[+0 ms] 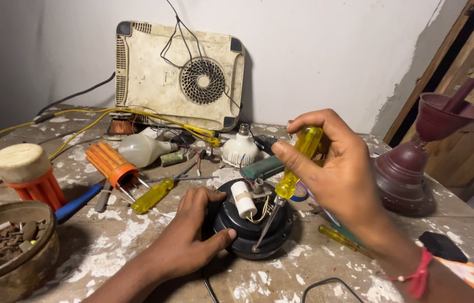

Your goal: The person uses a yellow-handled screwdriver to tighten screws on a black circular electrical component with exposed wiring. They repeatedly adjust the wires and reposition the component on the workbench while continuing to tighten fasteners.

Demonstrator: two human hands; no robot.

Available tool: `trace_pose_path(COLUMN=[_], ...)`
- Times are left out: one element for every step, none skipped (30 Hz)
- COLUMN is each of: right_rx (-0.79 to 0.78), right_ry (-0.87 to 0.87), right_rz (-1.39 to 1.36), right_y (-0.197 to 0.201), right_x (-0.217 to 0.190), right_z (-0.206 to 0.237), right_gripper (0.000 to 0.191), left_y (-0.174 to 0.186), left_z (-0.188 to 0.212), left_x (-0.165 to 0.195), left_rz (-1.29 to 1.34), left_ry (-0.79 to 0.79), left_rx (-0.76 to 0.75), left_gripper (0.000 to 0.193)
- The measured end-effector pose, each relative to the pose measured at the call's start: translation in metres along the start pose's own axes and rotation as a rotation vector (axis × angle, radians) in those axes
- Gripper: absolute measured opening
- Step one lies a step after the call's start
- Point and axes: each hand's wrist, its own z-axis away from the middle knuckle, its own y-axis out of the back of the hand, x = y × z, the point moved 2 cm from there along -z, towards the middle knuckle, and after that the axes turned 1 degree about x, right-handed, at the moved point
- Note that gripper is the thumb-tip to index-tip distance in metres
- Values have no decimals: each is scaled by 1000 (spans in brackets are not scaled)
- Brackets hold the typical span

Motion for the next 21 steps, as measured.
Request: trace_pose_path(right_rx=[-6, -14, -22, -50, -78, -105, -146, -187, -228, -288, -347, -406, -423, -440, -457, -438, -420, -402, -397, -391, -384], right_ry=[62, 123, 184, 185, 185, 184, 154, 125, 96, 120, 143, 166, 120, 74, 28, 44, 62, 79, 92, 106, 122], right_rz=[-39, -79, -118, -137, -155, -171, -199, -226, -253, -287, -321, -354, -375, -395, -416, -399, -382, -367, -364, -360, -356], right_y=[1, 2, 2, 1, 0, 0, 0, 1, 2, 4, 8, 12, 16, 21, 23, 23, 21, 20, 19, 19, 18], right_x=[0, 0, -1, -1, -1, -2, -2, -4, -6, -9, -12, -15, -16, -17, -17, -17, -16, -15, -15, -14, -14], right_z=[-1, -1, -1, -2, -2, -2, -3, -3, -4, -7, -10, -11, -11, -10, -9, -9, -8, -8, -6, -5, -5], right_gripper=[35, 36, 38, 41, 45, 49, 52, 55, 58, 59, 59, 60, 58, 57, 55, 52, 49, 45, 44, 43, 41], left_y=[1, 1, 0, 0, 0, 0, -1, -1, -2, -1, -1, -1, -1, -1, -1, -1, 0, 0, 0, -1, -1], left_z=[0, 0, 0, 1, 1, 1, 0, 0, 1, 1, 1, 1, 0, 0, 0, 0, -1, -1, 0, 0, 0], left_x=[1, 0, 0, -1, -2, -2, -2, -2, -3, -3, -3, -3, -2, -2, -1, -1, -1, -1, -1, 0, 0], left_rz=[-5, -3, -1, 2, -9, -19, -28, -29, -31, -34, -41, -46, -51, -56, -61, -67, -58, -50, -39, -38, -38], left_ry=[-22, -12, -2, 9, 3, -6, -15, -1, 12, 26, 20, 14, 6, 12, 19, 26, 27, 30, 34, 32, 28], left_rx=[12, 8, 3, -2, 5, 10, 14, 7, 1, -4, -1, 3, 6, -1, -8, -15, -17, -19, -23, -27, -29], left_gripper=[63, 64, 64, 65, 65, 66, 66, 66, 66, 67, 67, 67, 67, 68, 68, 69, 70, 70, 71, 71, 71])
